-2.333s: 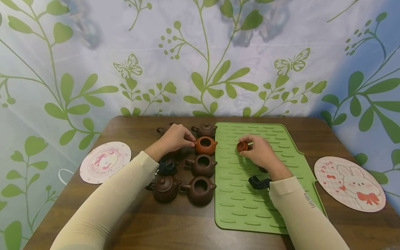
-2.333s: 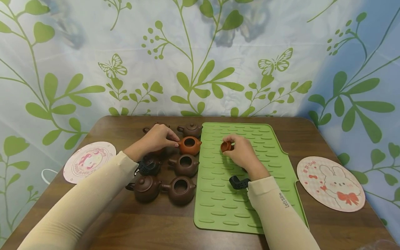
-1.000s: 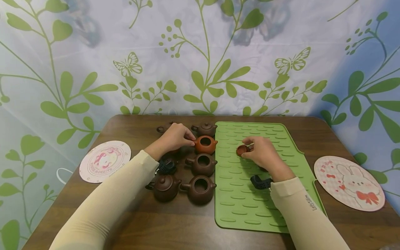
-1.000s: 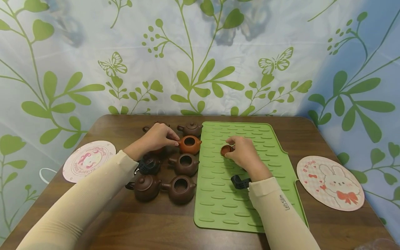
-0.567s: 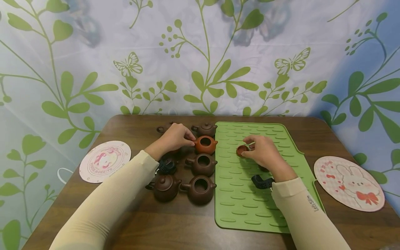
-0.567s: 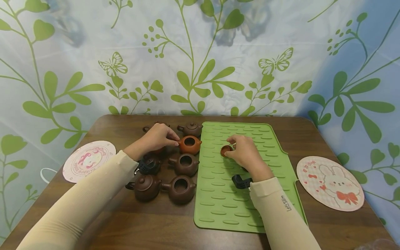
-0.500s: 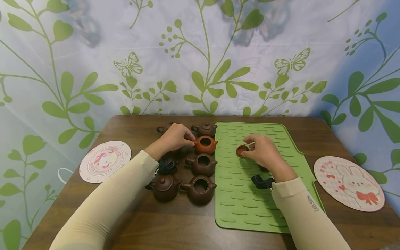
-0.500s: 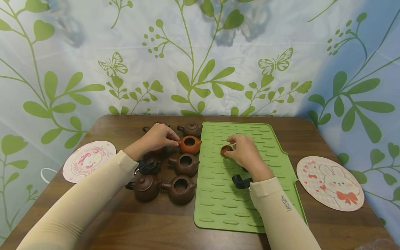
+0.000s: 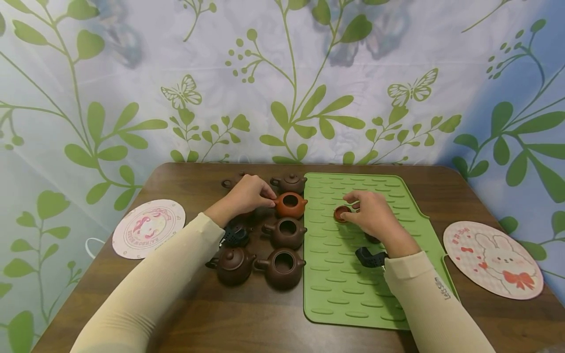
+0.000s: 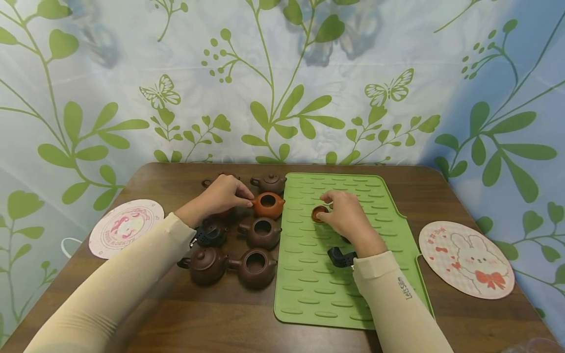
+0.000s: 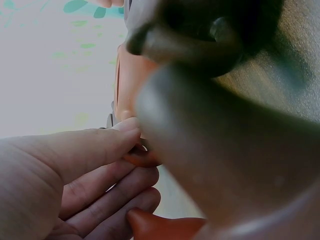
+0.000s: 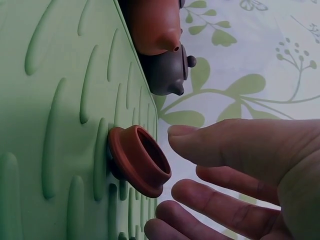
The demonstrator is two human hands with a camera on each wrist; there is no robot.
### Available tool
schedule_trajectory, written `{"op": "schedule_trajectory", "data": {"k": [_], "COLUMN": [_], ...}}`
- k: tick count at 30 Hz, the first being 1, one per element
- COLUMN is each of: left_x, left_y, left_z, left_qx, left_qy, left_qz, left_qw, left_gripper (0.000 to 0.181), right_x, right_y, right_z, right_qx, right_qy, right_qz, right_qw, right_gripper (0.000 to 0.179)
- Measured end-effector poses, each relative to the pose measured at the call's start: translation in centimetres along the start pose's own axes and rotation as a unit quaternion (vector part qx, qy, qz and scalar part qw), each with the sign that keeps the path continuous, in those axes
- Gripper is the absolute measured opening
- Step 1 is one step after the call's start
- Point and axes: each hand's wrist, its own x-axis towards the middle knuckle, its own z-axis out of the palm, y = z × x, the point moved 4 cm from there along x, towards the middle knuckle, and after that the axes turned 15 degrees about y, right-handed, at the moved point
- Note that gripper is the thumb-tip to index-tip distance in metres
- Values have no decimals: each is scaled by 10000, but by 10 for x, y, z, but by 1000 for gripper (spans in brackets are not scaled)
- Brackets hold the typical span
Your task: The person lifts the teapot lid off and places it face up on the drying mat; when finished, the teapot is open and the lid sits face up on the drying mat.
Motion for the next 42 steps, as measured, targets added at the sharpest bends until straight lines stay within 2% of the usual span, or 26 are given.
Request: {"op": "schedule_trajectory", "data": {"k": [15, 22, 26, 30, 37, 42], "left_x": [2, 12, 23, 37, 56, 63], "left_y": [3, 8, 11, 13, 8, 2], "left_z": [-3, -19, -29, -31, -21, -15], "left_qx": [-89, -86, -155, -28, 436, 389], "left_qy": [-73, 55, 86, 67, -83, -92], "left_qz": [-50, 32, 55, 5, -52, -232], "left_qw": [9999, 9999, 9998, 10000, 9990, 9989], "left_gripper": [17, 21, 21, 21, 24, 23], "right_x": [-1, 7, 19, 36, 68, 83], "right_y": [-2, -16, -28, -41, -61, -73], "right_z": [-3, -2, 1, 8, 32, 47], "right_qx": [-70, -207, -358, -470, -560, -632], "right_qy": [71, 184, 140, 101, -53, -232], "right_qz": [-43, -425, -635, -959, -1588, -1630], "right_qw": [9999, 9987, 9972, 9942, 9857, 9843], "right_gripper": [46, 42, 40, 39, 38, 38]}}
